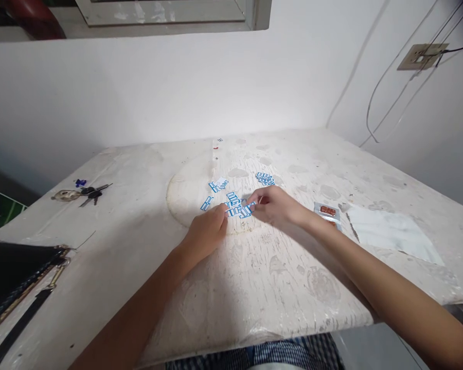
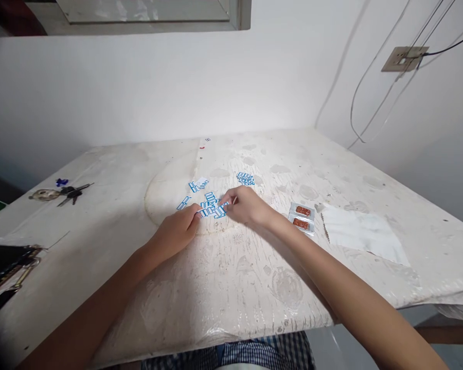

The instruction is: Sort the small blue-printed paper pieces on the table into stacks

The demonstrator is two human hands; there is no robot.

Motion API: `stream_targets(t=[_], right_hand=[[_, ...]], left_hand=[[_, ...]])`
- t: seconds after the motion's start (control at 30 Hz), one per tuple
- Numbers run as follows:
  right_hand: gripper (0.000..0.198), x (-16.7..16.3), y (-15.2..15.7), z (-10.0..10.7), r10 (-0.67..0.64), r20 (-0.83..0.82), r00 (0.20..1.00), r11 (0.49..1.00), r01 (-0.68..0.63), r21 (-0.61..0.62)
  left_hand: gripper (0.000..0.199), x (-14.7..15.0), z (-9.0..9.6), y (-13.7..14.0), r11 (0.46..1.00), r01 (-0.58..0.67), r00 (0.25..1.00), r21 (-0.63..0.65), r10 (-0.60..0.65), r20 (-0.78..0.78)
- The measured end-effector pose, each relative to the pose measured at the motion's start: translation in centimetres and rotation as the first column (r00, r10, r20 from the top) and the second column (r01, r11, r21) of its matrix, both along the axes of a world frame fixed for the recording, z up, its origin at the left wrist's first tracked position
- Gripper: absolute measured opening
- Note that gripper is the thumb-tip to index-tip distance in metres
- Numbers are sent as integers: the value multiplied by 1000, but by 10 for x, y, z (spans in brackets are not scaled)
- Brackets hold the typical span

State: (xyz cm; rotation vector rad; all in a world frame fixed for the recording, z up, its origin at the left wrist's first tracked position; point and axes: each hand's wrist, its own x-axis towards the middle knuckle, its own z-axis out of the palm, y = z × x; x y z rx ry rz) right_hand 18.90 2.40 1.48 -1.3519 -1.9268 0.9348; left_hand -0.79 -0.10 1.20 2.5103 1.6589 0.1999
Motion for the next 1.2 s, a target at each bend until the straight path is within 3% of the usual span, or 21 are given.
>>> stream_targets(t=[0.13, 0.27, 0.47, 0.77, 0.9, 1.07, 1.2], right_hand=[[3, 1, -5, 16, 58, -224, 973, 990, -85, -113], [5, -10, -11, 2, 110, -280, 954, 967, -169, -193], [4, -18, -13, -15, 117, -71, 991, 993, -114, 36], [23, -22, -17, -16, 80, 141, 987, 945, -120, 305], [7, -21, -16, -18, 30, 185, 982, 924, -98, 369], [5, -21, -18, -11, 140, 120, 983, 968, -161, 194], [8, -20, -22, -3, 189, 219, 957, 963, -224, 148]], left_hand=[[25, 0, -1, 0, 1000, 6, 1000, 1, -6, -21], [25, 0, -2, 0, 999, 39, 999, -9, -39, -10], [24, -2, -3, -2, 993, 111, 994, 43, -111, -1], [19, 1, -1, -3, 990, 126, 992, 62, -125, -13], [19, 0, 1, -3, 991, 129, 990, 33, -130, 50], [20, -5, 7, -3, 989, 96, 982, -117, -75, 174], [21, -8, 9, -3, 973, 106, 969, -204, -56, 239]])
